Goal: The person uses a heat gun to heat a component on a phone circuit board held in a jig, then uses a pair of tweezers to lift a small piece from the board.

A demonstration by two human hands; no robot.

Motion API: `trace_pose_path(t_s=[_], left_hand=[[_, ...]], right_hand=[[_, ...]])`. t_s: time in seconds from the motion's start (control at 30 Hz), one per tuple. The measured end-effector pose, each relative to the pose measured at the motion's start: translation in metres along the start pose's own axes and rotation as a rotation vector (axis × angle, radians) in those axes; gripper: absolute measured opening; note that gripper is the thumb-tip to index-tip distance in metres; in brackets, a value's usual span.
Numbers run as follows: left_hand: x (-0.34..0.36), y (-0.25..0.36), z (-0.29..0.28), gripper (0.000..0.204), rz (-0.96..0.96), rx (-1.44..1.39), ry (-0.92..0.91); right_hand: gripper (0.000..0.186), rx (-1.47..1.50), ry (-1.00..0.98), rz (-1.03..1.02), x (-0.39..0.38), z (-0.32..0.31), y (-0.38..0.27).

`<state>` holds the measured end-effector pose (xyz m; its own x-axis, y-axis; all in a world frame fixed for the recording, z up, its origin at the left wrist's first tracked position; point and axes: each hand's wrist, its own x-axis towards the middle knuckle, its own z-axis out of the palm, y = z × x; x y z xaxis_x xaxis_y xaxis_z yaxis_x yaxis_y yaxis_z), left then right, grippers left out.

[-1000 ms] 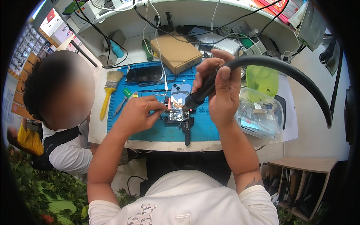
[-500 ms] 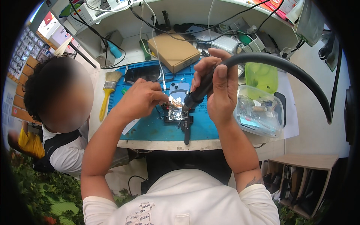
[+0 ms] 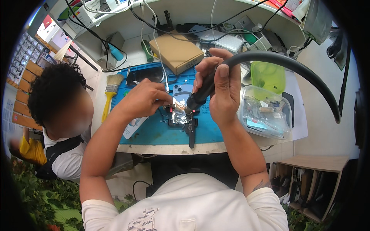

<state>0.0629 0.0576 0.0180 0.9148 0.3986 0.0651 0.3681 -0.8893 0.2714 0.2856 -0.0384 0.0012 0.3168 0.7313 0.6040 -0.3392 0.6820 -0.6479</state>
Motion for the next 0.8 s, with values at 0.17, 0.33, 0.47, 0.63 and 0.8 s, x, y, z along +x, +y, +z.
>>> trace_pose_path(t_s=[0.17, 0.33, 0.47, 0.63, 0.8], left_hand=[[0.003, 0.000, -0.002, 0.017, 0.076, 0.022, 0.044], [0.002, 0.000, 0.000, 0.018, 0.053, 0.016, 0.015], [0.001, -0.001, 0.004, 0.019, 0.052, 0.006, 0.032], [0.003, 0.004, 0.007, 0.019, 0.033, -0.069, 0.011], [-0.005, 0.001, -0.006, 0.020, 0.006, -0.025, 0.079]], right_hand=[[0.048, -0.091, -0.042, 0.003, 0.000, -0.005, 0.000], [0.045, -0.002, -0.009, -0.011, 0.001, -0.002, 0.000], [0.045, 0.001, -0.010, -0.003, 0.001, -0.002, -0.001], [0.045, -0.003, -0.007, -0.006, 0.000, -0.002, -0.003], [0.044, 0.006, 0.000, -0.014, 0.001, -0.003, -0.006]])
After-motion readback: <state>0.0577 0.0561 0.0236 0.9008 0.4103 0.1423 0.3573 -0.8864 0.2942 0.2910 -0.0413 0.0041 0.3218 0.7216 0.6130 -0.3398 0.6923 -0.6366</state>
